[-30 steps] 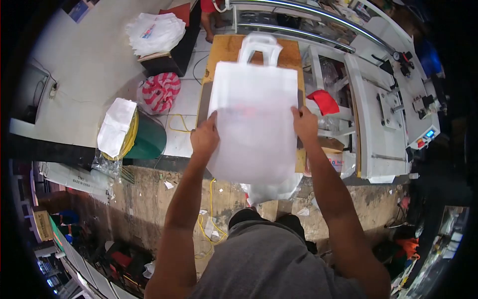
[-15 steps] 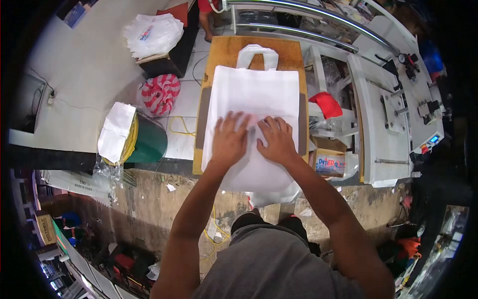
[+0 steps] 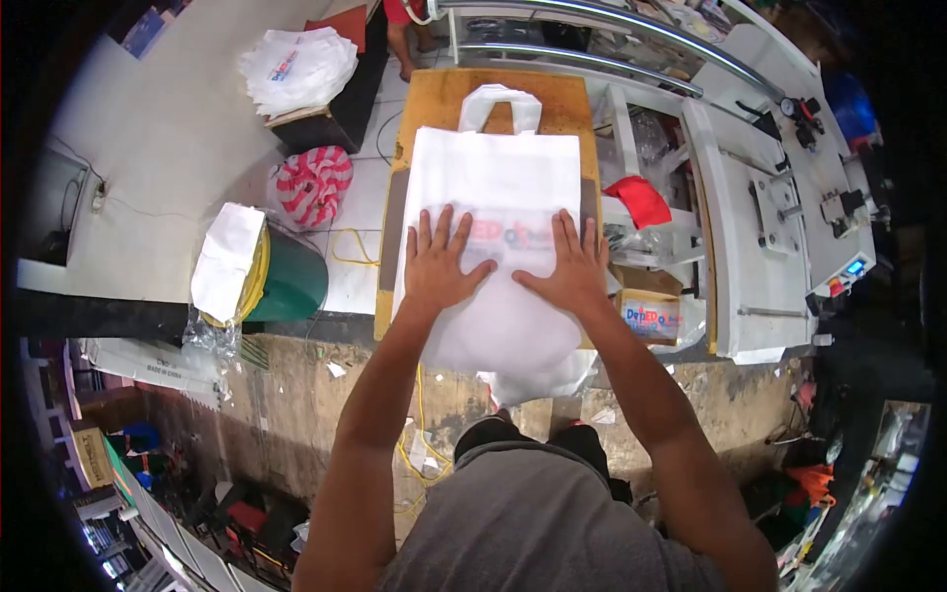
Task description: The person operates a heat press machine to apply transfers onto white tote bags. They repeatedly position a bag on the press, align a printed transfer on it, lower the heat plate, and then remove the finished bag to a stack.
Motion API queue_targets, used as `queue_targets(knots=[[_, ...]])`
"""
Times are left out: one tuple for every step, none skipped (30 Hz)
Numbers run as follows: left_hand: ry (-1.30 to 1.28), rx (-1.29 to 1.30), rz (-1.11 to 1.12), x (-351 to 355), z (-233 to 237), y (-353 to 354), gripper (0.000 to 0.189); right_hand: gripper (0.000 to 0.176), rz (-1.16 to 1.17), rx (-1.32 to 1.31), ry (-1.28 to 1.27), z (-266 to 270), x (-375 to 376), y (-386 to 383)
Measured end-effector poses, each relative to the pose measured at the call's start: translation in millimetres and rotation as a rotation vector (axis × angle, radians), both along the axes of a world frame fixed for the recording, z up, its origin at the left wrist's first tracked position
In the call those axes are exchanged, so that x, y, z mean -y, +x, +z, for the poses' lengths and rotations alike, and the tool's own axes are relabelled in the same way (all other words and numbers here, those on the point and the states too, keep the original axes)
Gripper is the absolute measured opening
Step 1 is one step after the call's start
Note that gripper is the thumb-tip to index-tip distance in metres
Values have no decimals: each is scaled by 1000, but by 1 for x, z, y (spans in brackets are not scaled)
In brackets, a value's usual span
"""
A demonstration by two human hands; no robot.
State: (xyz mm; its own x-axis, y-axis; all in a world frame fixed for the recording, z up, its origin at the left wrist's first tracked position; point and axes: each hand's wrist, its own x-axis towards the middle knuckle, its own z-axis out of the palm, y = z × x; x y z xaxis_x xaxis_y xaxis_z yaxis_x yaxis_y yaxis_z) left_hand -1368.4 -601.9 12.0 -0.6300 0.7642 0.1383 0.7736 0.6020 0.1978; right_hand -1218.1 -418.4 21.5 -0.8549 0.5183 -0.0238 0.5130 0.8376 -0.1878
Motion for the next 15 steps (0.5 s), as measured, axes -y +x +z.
queue_targets(knots=[[-15, -15, -10, 1, -1, 0, 84, 115, -2, -1, 2, -1, 0, 2], [-13, -19, -9, 3, -1, 1, 84, 116, 0, -1, 12, -2, 0, 1], [-41, -30, -30, 4, 1, 0, 84, 118, 2, -4, 22, 0, 1, 0], [-69, -44, -50, 5, 3, -2, 84, 118, 3, -12, 25, 2, 1, 1], [-68, -47, -49, 10, 3, -2, 84, 114, 19, -38, -1, 3, 1, 3], [10, -48, 16, 16, 5, -3, 81, 110, 37, -65, -26, 4, 0, 4], [85, -47, 78, 23, 5, -3, 77, 110, 36, -67, -26, 1, -1, 8], [82, -47, 73, 33, 5, -3, 77, 102, -7, -245, -126, -5, -1, 17], [188, 60, 122, 44, 7, -2, 74, 95, -48, -422, -224, -9, 0, 25], [293, 170, 172, 54, 7, 0, 71, 95, -52, -418, -224, -10, 5, 33], [271, 150, 185, 60, 1, 0, 70, 88, -68, -431, -226, -11, 9, 40], [273, 150, 186, 60, -2, 0, 70, 82, -81, -446, -228, -12, 12, 44], [211, 164, 176, 62, -4, 1, 70, 82, -77, -445, -229, -17, 16, 46], [148, 176, 167, 64, -7, 1, 70, 82, -72, -393, -183, -24, 20, 46], [149, 173, 172, 65, -9, 0, 70, 82, -67, -342, -136, -27, 22, 45]])
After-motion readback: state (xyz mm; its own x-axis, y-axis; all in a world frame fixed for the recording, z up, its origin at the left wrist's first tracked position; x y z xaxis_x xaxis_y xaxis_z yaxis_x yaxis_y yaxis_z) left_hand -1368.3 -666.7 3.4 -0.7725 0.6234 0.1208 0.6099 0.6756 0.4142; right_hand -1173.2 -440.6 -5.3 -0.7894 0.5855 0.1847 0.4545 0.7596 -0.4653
